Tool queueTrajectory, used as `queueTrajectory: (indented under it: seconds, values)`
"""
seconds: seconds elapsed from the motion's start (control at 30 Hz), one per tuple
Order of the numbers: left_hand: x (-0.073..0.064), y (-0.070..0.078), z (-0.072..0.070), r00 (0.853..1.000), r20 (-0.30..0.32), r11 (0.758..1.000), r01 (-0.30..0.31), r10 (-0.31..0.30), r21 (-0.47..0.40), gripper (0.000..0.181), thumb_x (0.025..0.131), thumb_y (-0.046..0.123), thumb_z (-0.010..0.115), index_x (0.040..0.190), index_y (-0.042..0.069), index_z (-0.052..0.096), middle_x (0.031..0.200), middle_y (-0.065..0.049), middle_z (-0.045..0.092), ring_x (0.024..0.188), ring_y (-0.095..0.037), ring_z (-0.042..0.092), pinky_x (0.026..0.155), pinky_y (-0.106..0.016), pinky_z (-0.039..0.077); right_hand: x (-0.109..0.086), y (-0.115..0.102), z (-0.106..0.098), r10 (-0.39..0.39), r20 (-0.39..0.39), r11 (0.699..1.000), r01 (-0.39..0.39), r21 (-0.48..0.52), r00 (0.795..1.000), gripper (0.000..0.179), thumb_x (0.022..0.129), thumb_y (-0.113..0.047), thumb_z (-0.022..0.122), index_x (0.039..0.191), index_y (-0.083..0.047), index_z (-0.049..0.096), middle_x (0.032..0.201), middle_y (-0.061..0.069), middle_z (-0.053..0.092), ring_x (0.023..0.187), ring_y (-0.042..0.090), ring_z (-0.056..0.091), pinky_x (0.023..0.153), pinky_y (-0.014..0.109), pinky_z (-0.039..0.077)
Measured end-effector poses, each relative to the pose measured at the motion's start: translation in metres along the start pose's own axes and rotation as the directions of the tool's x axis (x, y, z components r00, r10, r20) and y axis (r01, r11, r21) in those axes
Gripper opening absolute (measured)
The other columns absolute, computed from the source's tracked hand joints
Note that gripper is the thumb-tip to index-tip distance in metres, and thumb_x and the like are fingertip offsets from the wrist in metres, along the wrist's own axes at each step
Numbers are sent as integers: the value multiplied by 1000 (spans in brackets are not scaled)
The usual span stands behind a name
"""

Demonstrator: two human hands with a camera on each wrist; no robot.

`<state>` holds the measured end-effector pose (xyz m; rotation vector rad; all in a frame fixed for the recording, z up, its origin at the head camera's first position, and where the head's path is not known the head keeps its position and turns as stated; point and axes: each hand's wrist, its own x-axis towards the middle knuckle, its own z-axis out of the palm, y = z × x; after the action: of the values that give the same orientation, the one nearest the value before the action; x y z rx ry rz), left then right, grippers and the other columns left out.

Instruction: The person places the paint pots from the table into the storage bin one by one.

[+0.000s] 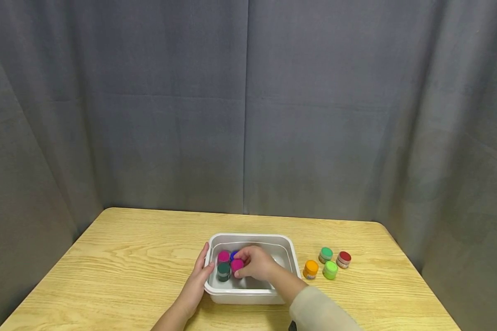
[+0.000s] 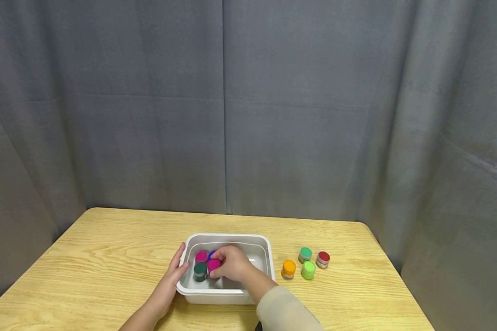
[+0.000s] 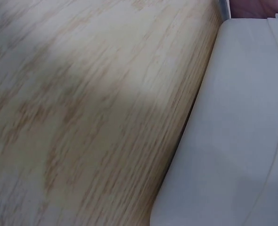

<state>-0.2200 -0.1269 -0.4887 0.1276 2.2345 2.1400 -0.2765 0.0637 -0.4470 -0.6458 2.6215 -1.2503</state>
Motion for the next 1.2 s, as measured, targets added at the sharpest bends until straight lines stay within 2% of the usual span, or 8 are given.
queueTrajectory:
  seconds: [0.27, 0.43, 0.67, 0.8, 0.97, 1.2]
  values:
    - [0, 2, 1, 1000, 3, 1000, 14, -14, 1, 63, 103, 27, 38, 159, 21, 9, 165, -18, 2, 150, -46, -1, 116, -70, -1, -1, -2, 3, 11, -19, 994, -13, -109, 1000, 35, 65, -5, 88, 97, -3, 72, 82, 4, 67, 76, 9, 55, 71, 22, 48]
    - [-1, 2, 0, 1000, 4, 1000, 19, -19, 2, 63, 103, 28, 38, 159, 22, 9, 165, -18, 2, 150, -46, -2, 116, -70, -1, -1, -1, 4, 27, -26, 990, -31, -135, 999, 36, 65, -6, 88, 98, -6, 73, 85, 3, 64, 80, 11, 54, 74, 25, 47]
    - [-1, 2, 0, 1000, 6, 1000, 14, -14, 3, 63, 103, 29, 38, 159, 21, 9, 165, -18, 1, 150, -46, -3, 115, -71, -2, -1, 1, 4, 2, -32, 986, -8, -168, 999, 37, 64, -6, 88, 97, -7, 73, 86, 3, 59, 79, 10, 52, 72, 23, 45]
    - [-1, 2, 1, 1000, -1, 1000, 10, -10, 6, 64, 103, 29, 39, 159, 20, 10, 165, -18, 3, 150, -46, -2, 115, -71, -2, -2, 2, 2, 16, -35, 991, -20, -130, 999, 38, 66, -6, 87, 101, -5, 72, 87, 4, 59, 80, 11, 52, 72, 24, 45]
    - [-1, 2, 1, 1000, -4, 1000, 13, -13, 16, 64, 103, 29, 39, 159, 20, 10, 165, -19, 4, 150, -47, 0, 115, -72, 0, -5, 2, -5, 49, -28, 998, -49, -29, 998, 40, 72, -6, 84, 109, -2, 70, 92, 9, 62, 81, 14, 54, 72, 27, 48]
    - [0, 2, 0, 1000, 2, 1000, 22, -22, 5, 63, 103, 29, 39, 159, 22, 9, 165, -18, 3, 150, -46, -1, 115, -72, 0, -9, 2, -16, 18, -21, 993, -16, 115, 1000, 42, 79, -6, 78, 118, 2, 65, 100, 17, 68, 83, 14, 59, 70, 23, 53]
